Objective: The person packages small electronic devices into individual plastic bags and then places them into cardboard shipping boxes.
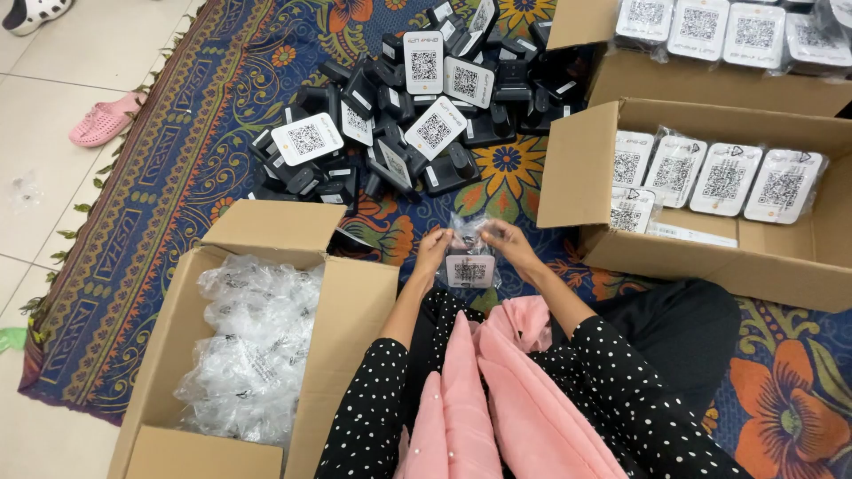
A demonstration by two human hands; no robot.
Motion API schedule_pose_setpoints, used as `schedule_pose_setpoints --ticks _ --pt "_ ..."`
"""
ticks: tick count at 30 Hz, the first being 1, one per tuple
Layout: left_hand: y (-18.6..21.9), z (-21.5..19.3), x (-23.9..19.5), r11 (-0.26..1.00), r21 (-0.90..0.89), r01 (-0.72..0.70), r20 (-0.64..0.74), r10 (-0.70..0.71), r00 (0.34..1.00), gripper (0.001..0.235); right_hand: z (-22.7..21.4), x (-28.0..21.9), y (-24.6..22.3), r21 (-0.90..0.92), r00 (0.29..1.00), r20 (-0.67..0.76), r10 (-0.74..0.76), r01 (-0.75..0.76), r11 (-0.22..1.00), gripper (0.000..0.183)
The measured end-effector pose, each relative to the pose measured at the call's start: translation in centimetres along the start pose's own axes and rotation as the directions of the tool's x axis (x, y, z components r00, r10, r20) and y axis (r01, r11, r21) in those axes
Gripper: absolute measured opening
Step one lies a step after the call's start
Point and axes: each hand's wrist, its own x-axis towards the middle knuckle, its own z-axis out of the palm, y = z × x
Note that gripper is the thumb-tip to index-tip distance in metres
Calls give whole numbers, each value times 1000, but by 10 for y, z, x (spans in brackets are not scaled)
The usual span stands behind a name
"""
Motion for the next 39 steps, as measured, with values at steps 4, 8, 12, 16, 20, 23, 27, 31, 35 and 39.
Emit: schedule_pose_setpoints --ticks 4,8,12,16,20,23,27,31,35,39 --pt "-19 -2 28 997 55 58 2 -58 998 24 24 -10 -61 106 997 17 -81 79 991 37" --pt "-11 0 40 974 207 90 -61 -79 995 15 20 10 -50 -53 990 90 -107 112 992 52" --pt "3 -4 39 859 508 -68 -204 196 959 19 14 32 -38 -168 993 116 -15 35 985 39" --pt "95 22 -25 598 759 -256 -149 544 826 23 13 44 -34 -169 995 32 91 -84 982 40" --pt "114 36 -51 362 765 -532 293 541 788 37 6 57 12 -128 956 -22 292 -292 948 41" --pt "96 43 -54 266 772 -578 466 381 799 51 -1 65 51 60 935 -6 355 -354 933 41" --pt "58 41 -34 160 861 -483 450 202 870 51 -8 59 62 91 868 -182 463 -454 886 65" --pt "42 27 -6 238 903 -358 323 176 930 44 -13 34 27 137 804 -282 523 -506 852 69" --pt "18 -6 28 599 799 62 -190 152 970 47 -18 8 -10 236 817 -229 528 -480 845 86" --pt "29 -11 34 950 -250 188 -300 -261 917 44 -1 -10 -67 549 854 86 514 -471 690 91"
